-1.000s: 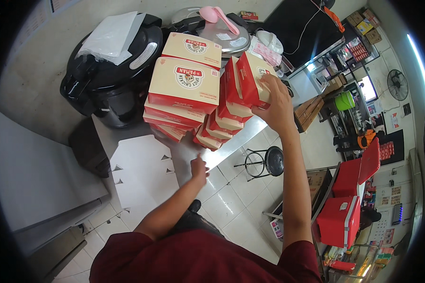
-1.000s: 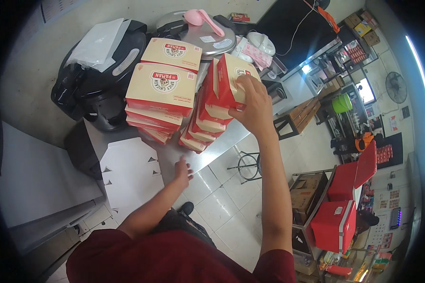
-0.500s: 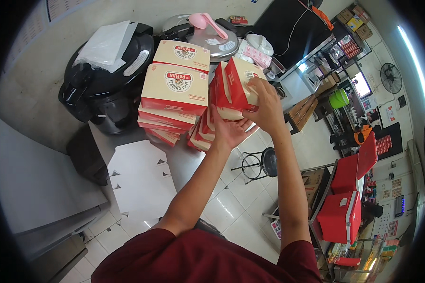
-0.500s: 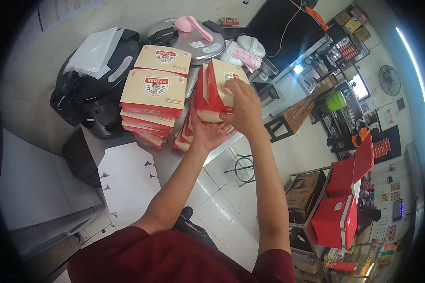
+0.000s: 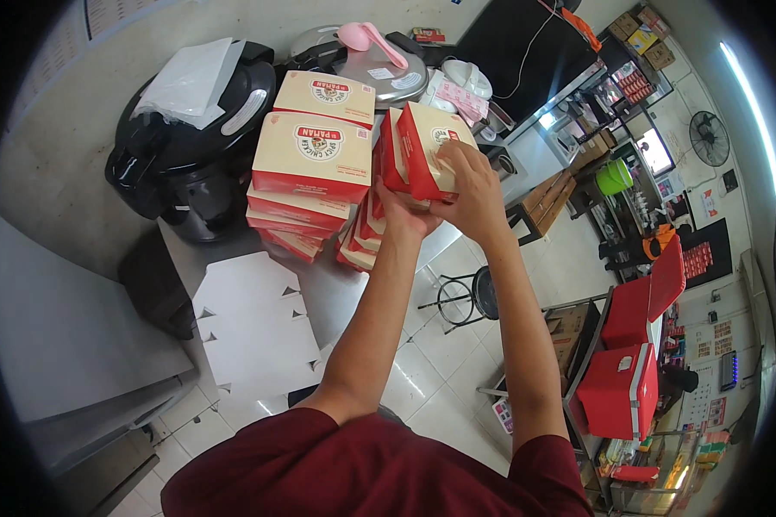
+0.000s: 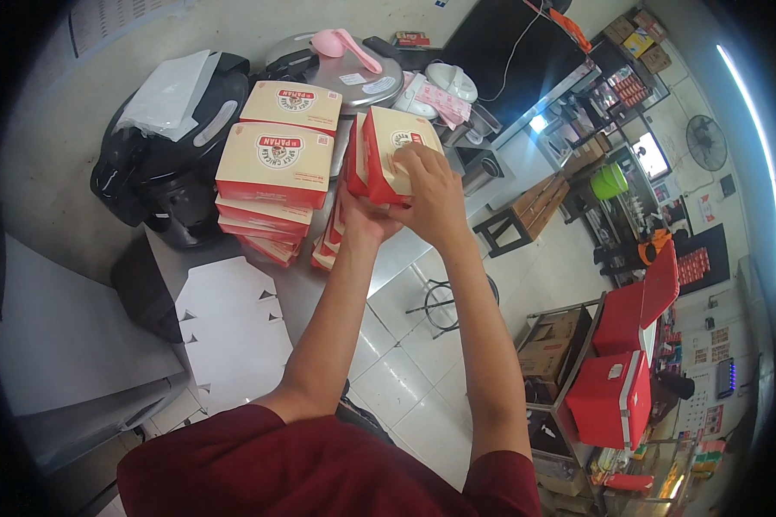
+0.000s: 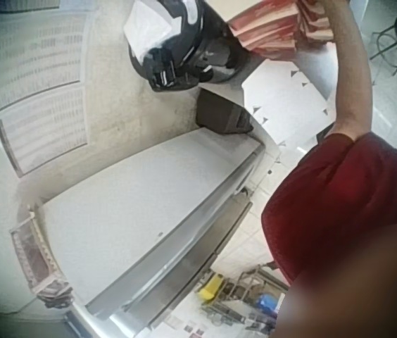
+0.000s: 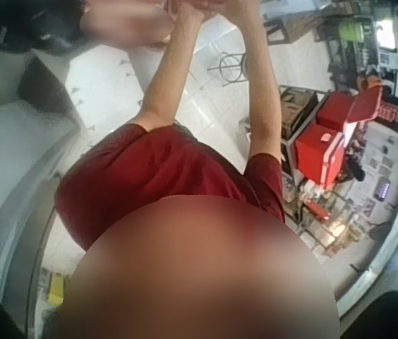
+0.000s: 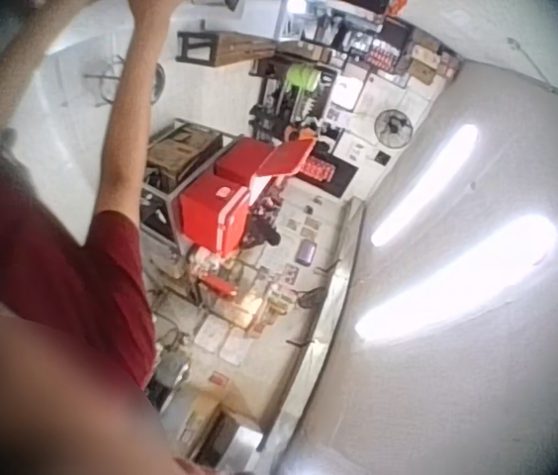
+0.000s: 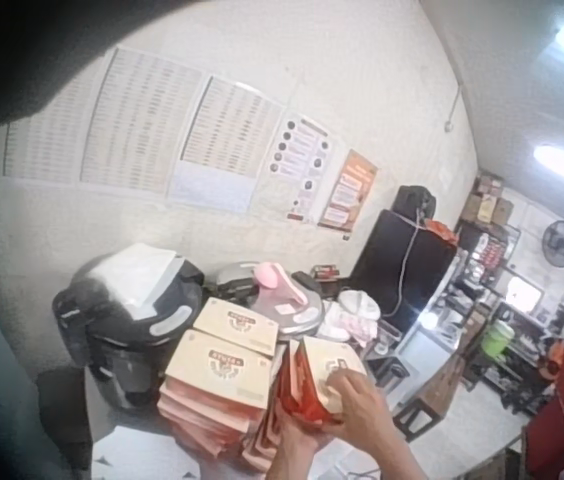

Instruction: The person assembles red and white cardboard food boxes by folding and interlocking the flaps. They repeatedly pick up flat box blanks, fold the sides, and secure the structure. The person stacks the finished boxes on a nearby table and shelf.

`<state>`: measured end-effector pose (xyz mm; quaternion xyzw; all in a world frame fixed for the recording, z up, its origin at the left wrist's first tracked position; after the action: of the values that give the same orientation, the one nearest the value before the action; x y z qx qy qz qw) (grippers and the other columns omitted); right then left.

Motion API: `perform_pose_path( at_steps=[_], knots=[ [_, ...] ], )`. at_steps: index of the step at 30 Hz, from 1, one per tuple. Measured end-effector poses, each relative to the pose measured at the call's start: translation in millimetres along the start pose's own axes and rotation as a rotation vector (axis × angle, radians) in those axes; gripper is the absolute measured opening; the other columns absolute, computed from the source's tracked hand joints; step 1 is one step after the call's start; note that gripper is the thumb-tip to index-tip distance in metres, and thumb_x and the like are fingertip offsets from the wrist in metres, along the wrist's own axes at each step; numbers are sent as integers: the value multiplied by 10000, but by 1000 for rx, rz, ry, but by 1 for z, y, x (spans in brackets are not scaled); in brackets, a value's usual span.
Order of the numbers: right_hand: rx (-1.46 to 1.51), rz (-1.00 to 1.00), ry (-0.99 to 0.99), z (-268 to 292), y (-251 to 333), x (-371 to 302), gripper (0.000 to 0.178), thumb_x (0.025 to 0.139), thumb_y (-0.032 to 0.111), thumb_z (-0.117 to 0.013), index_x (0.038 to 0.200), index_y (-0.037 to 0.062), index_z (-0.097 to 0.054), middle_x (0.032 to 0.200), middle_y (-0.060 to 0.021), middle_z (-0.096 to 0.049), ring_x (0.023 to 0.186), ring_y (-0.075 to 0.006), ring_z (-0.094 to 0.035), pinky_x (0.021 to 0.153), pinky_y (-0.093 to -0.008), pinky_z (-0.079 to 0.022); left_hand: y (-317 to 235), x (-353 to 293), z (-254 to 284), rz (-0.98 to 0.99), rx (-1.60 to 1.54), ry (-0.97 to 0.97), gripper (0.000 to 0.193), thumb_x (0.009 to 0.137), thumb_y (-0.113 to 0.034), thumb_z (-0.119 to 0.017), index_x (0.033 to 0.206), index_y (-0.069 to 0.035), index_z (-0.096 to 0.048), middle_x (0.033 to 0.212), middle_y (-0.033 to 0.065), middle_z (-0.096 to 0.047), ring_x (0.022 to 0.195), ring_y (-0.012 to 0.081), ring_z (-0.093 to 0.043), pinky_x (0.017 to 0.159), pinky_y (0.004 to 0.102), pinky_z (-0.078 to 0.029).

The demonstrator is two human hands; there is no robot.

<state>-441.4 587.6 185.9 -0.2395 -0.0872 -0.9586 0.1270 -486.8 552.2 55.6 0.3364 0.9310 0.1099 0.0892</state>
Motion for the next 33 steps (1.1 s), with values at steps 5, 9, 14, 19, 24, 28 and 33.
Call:
perform_pose_path(
  at_steps=[5,9,14,19,24,28,33],
  knots=[
    [-18,44,-82,5,4,-2,771,556,176,-910,1247,154,-568,1379,-78,-570,1271,-338,-539,967,-496,-465,2,13,27,18,-38,-16,953,910,-847,-142,1515,-177,-445,1503,122,-488,1355,337,-503,1093,533,-463],
    [-8,-12,-86,5,0,4,737,577,170,-894,1242,155,-575,1389,-85,-558,1317,-353,-498,1003,-514,-436,14,-7,22,74,-6,-169,889,940,-791,-147,1494,-179,-476,1440,93,-533,1344,279,-503,1071,458,-474],
    [-127,-73,-221,-4,18,4,744,571,332,-902,1226,155,-597,1401,-182,-493,1371,-446,-393,1075,-572,-350,19,-18,25,59,8,-59,885,948,-791,-157,1536,-179,-407,1514,99,-464,1376,278,-477,1098,444,-454],
    [-88,-179,-361,-18,22,-13,765,579,462,-895,1213,145,-606,1365,-284,-460,1343,-471,-389,1109,-591,-308,12,-12,31,10,74,109,928,933,-818,-154,1560,-167,-365,1545,118,-433,1388,286,-470,1110,442,-444],
    [-81,-255,-388,-30,24,-14,753,616,450,-884,1225,113,-598,1357,-283,-462,1349,-471,-386,1174,-600,-253,12,-15,29,-19,164,220,977,912,-853,-143,1574,-161,-339,1560,136,-416,1396,293,-468,1119,439,-439],
    [-92,-385,-454,-40,33,-28,790,631,401,-897,1290,125,-560,1440,-314,-340,1366,-504,-358,1153,-599,-306,5,-18,31,-32,219,271,1017,895,-881,-135,1585,-157,-318,1572,152,-402,1402,300,-465,1126,438,-435],
    [59,-492,-493,-46,37,-26,810,626,325,-928,1311,143,-537,1470,-334,-233,1342,-551,-362,1050,-548,-456,4,-25,34,-39,209,304,1085,872,-914,-141,1600,-122,-281,1586,144,-398,1412,306,-461,1144,442,-411]
  ],
)
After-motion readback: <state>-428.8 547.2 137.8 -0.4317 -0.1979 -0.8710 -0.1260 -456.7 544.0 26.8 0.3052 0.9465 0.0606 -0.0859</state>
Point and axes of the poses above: each hand's wrist, its own x-axis towards the middle knuckle, its own z-axis out of the back of the hand, y = z × x, the point moved 7 cm from there along x, towards the middle knuckle
